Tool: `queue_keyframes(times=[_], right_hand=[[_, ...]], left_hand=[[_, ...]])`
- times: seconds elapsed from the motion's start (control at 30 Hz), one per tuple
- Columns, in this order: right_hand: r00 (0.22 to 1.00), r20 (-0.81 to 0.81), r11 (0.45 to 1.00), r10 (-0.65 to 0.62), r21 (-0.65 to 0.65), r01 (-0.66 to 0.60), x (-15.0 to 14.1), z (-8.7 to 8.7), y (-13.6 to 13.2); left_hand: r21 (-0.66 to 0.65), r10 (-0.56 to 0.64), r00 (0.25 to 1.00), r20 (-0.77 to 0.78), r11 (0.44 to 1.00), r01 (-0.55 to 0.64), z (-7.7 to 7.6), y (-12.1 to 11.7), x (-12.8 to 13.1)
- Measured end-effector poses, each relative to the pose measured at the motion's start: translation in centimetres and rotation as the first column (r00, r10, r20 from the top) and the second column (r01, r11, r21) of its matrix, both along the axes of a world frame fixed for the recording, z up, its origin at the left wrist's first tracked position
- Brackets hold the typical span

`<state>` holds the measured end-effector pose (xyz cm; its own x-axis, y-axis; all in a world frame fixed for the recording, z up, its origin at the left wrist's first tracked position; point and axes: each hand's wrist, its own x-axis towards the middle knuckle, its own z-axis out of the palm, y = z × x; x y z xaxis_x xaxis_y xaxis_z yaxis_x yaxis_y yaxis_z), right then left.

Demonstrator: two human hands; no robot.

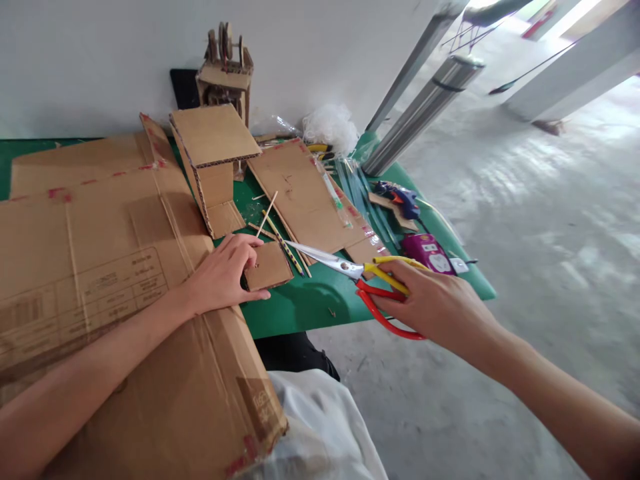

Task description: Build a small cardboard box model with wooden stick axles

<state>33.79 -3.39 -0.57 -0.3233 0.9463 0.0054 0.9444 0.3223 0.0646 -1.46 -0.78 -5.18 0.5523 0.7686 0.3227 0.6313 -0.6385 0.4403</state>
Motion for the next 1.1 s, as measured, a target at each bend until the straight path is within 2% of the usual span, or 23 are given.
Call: queue_keyframes(times=[0.1,0.23,0.37,0.5,0.8,0.9,1.1], right_hand=[[0.999,0.019,0.999,0.032,0.017,-0.032,-0.1,1.1,-0.3],[0.988,0.032,0.979,0.151,0.13,-0.154,-0.1,2.4,-0.9],[0.95,0.071,0.913,0.305,0.263,-0.313,-0.2,3.2,-1.7],[0.898,0.175,0.844,0.405,0.307,-0.44,-0.6,3.9,-2.6],[0.856,0.244,0.802,0.456,0.305,-0.514,-0.8,5.3,-2.8],[0.856,0.25,0.807,0.452,0.295,-0.512,-0.5,5.2,-2.8],[0.871,0.243,0.827,0.428,0.283,-0.486,-0.3,5.0,-2.7]], left_hand=[[0.085,-0.046,0.998,0.039,0.995,0.043,-0.4,0.0,-0.1],[0.271,-0.094,0.993,0.069,0.96,0.072,-0.7,-0.2,-0.1],[0.3,-0.112,0.991,0.07,0.95,0.086,-0.7,-0.3,-0.1],[0.297,-0.138,0.989,0.048,0.948,0.118,-0.6,-0.4,-0.1],[0.37,-0.159,0.987,-0.002,0.917,0.148,-0.1,-0.7,-0.2],[0.384,-0.154,0.988,-0.013,0.912,0.147,-0.2,-0.7,-0.3],[0.409,-0.237,0.971,-0.019,0.885,0.224,-0.1,-0.3,-0.3]])
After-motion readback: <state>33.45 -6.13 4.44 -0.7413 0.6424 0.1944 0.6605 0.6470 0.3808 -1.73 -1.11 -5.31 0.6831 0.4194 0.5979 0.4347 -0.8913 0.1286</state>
